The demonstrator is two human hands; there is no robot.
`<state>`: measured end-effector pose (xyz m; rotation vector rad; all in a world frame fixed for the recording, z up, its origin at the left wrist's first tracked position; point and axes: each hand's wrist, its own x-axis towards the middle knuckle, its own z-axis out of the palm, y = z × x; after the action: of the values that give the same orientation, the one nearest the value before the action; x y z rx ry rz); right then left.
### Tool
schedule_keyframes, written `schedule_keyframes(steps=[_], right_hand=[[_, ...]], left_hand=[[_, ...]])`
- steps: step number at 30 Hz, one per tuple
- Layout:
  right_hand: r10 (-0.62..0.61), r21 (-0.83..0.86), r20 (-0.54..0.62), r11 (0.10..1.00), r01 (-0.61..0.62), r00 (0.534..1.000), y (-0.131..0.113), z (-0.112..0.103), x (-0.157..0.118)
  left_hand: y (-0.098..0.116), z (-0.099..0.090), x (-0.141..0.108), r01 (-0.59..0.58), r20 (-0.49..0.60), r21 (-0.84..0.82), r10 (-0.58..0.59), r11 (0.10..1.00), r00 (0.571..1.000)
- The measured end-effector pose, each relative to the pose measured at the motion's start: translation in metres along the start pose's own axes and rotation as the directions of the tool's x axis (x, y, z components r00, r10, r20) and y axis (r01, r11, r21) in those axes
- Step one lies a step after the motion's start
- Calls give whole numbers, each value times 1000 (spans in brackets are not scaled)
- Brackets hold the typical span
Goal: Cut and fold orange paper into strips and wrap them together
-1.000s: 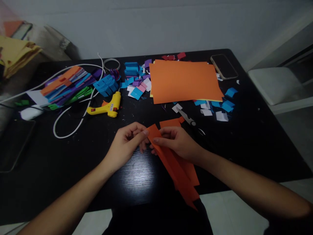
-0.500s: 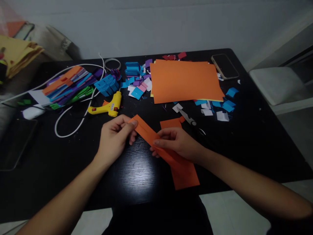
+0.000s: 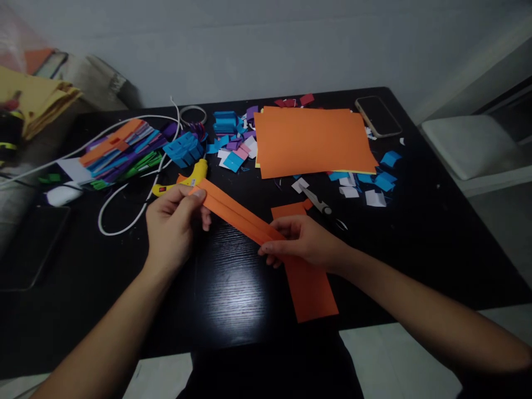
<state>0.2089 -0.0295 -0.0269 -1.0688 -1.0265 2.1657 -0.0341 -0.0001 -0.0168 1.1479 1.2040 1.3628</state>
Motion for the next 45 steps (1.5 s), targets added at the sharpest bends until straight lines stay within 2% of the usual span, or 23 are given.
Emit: schedule_keyframes(steps=[3,5,7,8,9,11,13,15,16,17,19,23,25,27,29,31,35,40,45], right_hand=[[-56,-103,-61,993,50,997,-3,-3,0],[-114,-210,-107,974,89,988,-6,-6,0],[-148,-359,-114,928,99,982,-9,-8,-2],[-157,-439,-94,893,101,983,-11,-9,-3],[-162,-509,-63,854,108,985,-12,-10,-4],[-161,-591,11,795,136,987,-13,-11,-5],[-156,-583,58,797,161,986,-11,-10,-5],[-161,-538,48,827,162,986,-9,-10,-4],[-171,-512,28,844,161,985,-8,-9,-3],[-184,-481,5,861,164,983,-7,-8,-3],[-215,-394,-42,901,182,976,-6,-7,-2],[-251,-164,-125,959,230,960,-5,-5,2],[-264,-101,-178,963,250,948,-4,-5,4],[-280,-60,-217,960,274,935,-1,-4,6],[-289,-36,-230,957,289,929,2,-3,7],[-291,-43,-229,957,288,929,6,-1,6],[-312,-78,-205,950,302,928,10,2,4],[-364,-80,-253,931,356,896,6,4,3],[-424,-164,-296,905,392,856,4,7,-1]], left_hand=[[0,-7,6,13,-7,-47,-13,999,1000],[1,-12,10,-44,15,-12,44,999,999],[6,-16,11,-166,98,155,152,974,984],[10,-18,11,-219,181,270,173,938,968],[14,-18,9,-246,286,388,137,889,948],[24,-17,3,-267,495,524,-34,808,868],[30,-12,-4,-257,658,527,-197,810,727],[31,-6,-11,-202,746,504,-304,840,593],[30,-3,-14,-168,763,499,-339,850,550],[27,0,-16,-128,767,497,-365,858,528],[21,4,-20,-23,745,491,-406,871,530],[12,9,-23,246,661,405,-468,881,586],[10,10,-24,351,652,336,-485,874,583],[9,11,-25,418,665,295,-499,859,556],[9,13,-26,447,678,297,-515,844,524],[8,16,-28,433,688,313,-516,845,510],[5,22,-32,384,699,287,-466,878,543],[2,24,-34,441,646,246,-485,863,589],[3,23,-34,466,651,221,-485,857,584]])
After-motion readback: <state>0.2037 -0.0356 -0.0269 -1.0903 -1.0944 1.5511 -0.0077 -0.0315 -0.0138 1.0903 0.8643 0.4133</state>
